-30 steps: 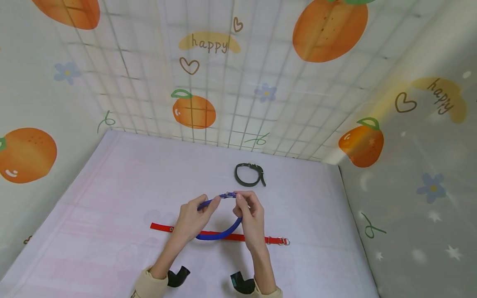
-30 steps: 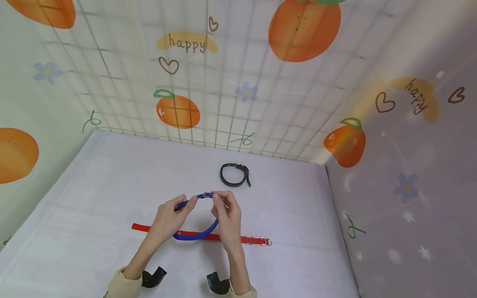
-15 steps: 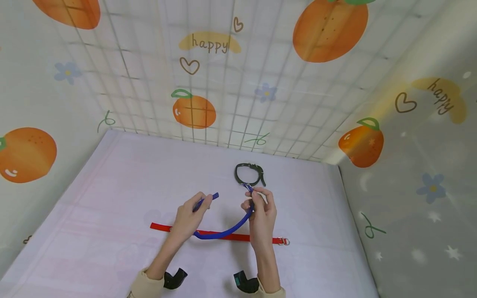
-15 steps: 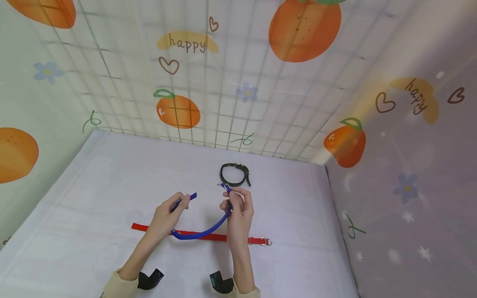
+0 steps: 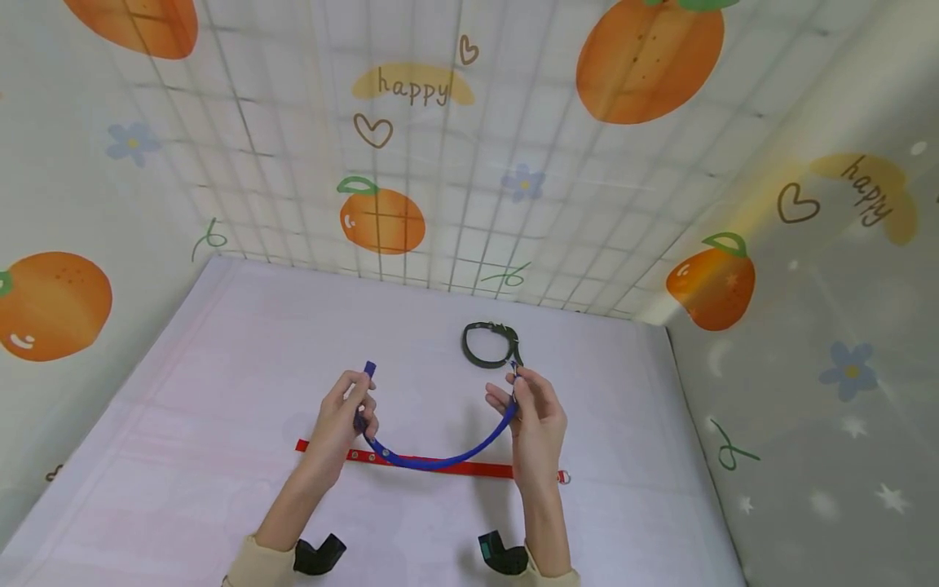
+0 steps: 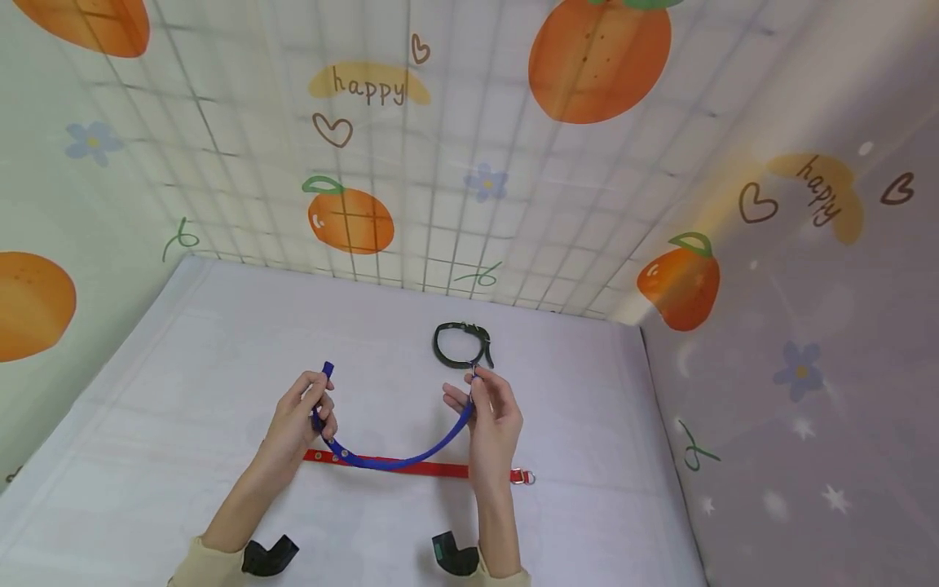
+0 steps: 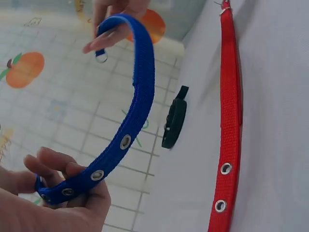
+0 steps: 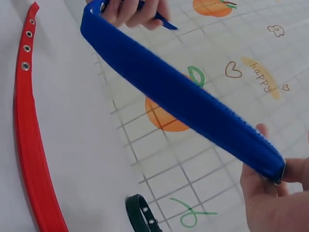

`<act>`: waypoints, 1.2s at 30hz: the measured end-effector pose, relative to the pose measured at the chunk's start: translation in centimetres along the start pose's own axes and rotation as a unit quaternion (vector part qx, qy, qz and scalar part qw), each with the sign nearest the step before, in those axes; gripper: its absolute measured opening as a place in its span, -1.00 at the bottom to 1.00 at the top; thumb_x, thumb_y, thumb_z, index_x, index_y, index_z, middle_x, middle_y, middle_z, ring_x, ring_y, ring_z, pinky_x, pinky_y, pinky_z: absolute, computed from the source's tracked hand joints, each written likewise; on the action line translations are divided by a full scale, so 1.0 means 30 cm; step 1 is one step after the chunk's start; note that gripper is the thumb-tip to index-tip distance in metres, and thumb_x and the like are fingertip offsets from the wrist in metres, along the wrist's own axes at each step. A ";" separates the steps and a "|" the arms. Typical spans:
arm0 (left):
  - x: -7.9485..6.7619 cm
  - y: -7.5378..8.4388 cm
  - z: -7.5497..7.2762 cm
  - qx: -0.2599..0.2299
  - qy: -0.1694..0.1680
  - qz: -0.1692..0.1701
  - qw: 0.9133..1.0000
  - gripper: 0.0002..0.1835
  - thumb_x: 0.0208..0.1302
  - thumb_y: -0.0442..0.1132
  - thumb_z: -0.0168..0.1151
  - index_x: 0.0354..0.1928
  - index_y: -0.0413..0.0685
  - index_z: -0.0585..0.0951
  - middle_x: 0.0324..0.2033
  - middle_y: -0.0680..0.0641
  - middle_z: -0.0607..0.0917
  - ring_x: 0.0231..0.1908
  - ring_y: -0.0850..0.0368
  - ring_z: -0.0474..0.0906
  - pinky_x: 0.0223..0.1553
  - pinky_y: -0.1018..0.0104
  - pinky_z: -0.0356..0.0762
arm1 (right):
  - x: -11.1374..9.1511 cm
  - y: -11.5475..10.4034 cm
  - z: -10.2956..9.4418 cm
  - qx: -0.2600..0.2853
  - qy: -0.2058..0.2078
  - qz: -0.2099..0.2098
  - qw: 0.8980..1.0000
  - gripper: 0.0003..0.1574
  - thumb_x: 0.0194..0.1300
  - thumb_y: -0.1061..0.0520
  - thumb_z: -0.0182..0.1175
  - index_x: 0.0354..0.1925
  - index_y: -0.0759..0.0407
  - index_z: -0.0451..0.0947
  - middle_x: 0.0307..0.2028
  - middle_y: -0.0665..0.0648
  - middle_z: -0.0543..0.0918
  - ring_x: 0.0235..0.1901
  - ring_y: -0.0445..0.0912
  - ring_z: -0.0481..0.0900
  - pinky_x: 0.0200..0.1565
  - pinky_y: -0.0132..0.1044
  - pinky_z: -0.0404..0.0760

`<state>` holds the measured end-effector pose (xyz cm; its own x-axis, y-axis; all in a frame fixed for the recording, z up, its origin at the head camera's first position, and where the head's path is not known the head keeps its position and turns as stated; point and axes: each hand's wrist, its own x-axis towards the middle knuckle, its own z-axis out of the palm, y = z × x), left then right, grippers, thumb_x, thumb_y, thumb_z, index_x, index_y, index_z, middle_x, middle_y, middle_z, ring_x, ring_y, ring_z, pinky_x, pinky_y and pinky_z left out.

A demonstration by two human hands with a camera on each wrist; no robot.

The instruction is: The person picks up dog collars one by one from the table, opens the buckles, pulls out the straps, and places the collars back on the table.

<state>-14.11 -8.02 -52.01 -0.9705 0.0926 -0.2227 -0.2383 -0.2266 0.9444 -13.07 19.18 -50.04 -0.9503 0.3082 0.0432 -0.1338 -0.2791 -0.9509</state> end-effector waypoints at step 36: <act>-0.045 -0.078 -0.231 0.002 0.085 0.032 0.996 -0.53 0.73 0.02 -0.03 0.31 -0.18 0.16 0.31 -0.22 0.70 0.06 0.32 0.82 0.20 0.44 0.68 | 0.016 0.032 -0.211 -0.148 0.127 0.066 0.979 -0.42 0.52 0.01 0.36 0.33 0.13 0.39 0.05 0.19 0.57 -0.07 -0.34 0.85 0.07 -0.48 0.72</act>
<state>-12.49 -14.35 -55.58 -0.9759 -0.0874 -0.2001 -0.1766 -0.2229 0.9587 -11.89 24.80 -52.88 -0.8489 0.5131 -0.1271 0.1076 -0.0677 -0.9919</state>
